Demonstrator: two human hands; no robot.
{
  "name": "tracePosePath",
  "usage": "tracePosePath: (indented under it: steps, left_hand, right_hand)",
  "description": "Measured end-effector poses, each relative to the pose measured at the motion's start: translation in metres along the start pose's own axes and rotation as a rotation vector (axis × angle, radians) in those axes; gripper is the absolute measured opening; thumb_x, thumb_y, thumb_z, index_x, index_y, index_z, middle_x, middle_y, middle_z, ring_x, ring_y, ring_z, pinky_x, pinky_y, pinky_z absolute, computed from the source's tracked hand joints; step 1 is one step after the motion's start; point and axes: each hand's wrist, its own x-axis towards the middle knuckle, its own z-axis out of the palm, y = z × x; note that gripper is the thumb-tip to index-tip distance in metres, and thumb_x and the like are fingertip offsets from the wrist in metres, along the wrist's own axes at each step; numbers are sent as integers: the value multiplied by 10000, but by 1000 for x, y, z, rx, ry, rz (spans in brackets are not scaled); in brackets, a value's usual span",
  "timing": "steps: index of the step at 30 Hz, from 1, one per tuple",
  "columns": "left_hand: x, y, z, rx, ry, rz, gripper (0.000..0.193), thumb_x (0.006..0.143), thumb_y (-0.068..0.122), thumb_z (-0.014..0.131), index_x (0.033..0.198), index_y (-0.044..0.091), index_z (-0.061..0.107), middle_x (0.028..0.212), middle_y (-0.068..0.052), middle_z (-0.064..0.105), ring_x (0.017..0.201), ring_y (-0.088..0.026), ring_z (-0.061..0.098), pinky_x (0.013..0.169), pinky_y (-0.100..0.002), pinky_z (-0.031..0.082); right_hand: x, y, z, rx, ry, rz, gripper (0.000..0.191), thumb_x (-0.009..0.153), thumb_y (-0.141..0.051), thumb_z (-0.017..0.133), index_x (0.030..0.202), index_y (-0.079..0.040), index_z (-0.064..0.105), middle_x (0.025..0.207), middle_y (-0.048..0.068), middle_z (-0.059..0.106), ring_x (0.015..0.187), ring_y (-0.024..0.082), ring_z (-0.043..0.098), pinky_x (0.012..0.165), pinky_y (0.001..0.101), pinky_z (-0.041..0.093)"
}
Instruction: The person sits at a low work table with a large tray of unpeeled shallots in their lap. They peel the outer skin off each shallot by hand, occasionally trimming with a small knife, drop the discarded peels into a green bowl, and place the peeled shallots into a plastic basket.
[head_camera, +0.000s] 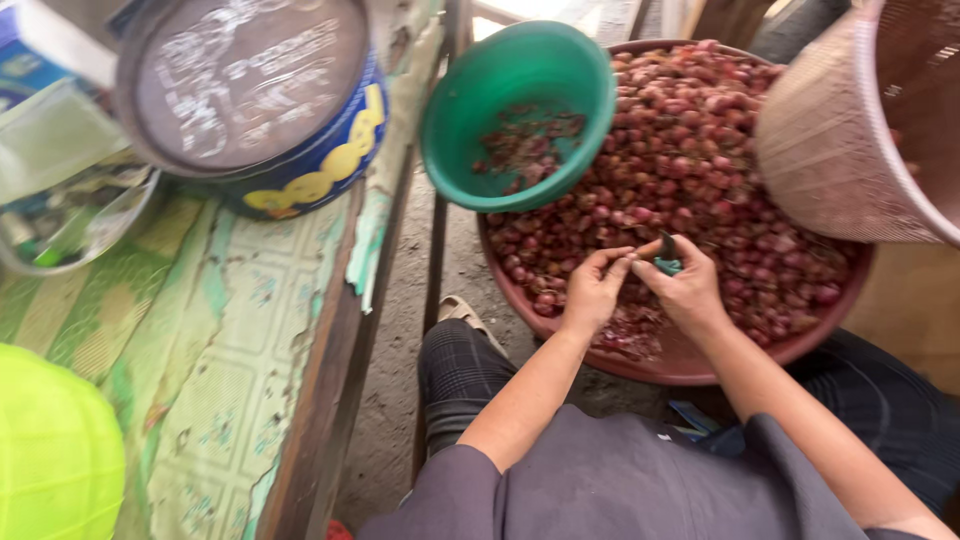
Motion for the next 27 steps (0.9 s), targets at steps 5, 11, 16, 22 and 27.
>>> tracePosePath:
  steps: [5,11,16,22,27]
  left_hand:
    - [-8,-15,1,-411,14,-193,170,1003,115,709,1143,17,722,1051,-54,746,968,-126,693,867,-270,573]
    - [-11,13,-10,-449,36,-297,172,997,131,696,1137,31,695,1006,-76,745,919,-173,711,820,-312,607]
    - [-14,22,-7,-436,-32,-234,252,936,47,723,1185,54,685,1068,-37,736,979,-119,709,871,-276,613]
    - [-14,11,-8,-332,-14,-185,176,931,18,758,1088,14,677,1049,-80,744,950,-128,718,856,-270,601]
    - [-15,7,-10,-364,-39,-185,156,936,28,759,1071,20,682,1059,-80,746,976,-120,716,892,-252,591]
  right_hand:
    - [-9,-16,-1,20,-7,104,217,986,-157,700,1168,-43,673,914,-25,640,782,56,551,673,243,450]
    - [-15,-40,-16,-160,-277,27,400,1073,-227,476,1439,-69,500,1019,96,655,963,137,633,885,298,524]
    - [-24,-40,-18,-231,-334,24,409,1027,-217,527,1419,-107,485,1195,88,683,1119,161,652,981,355,510]
    - [-23,-26,-20,-266,-323,-8,370,1031,-199,555,1390,-113,522,1209,73,649,1167,165,586,1025,343,455]
    - [-24,-16,-16,-166,-294,64,319,1047,-215,543,1351,-121,535,1137,45,633,1079,129,570,975,309,465]
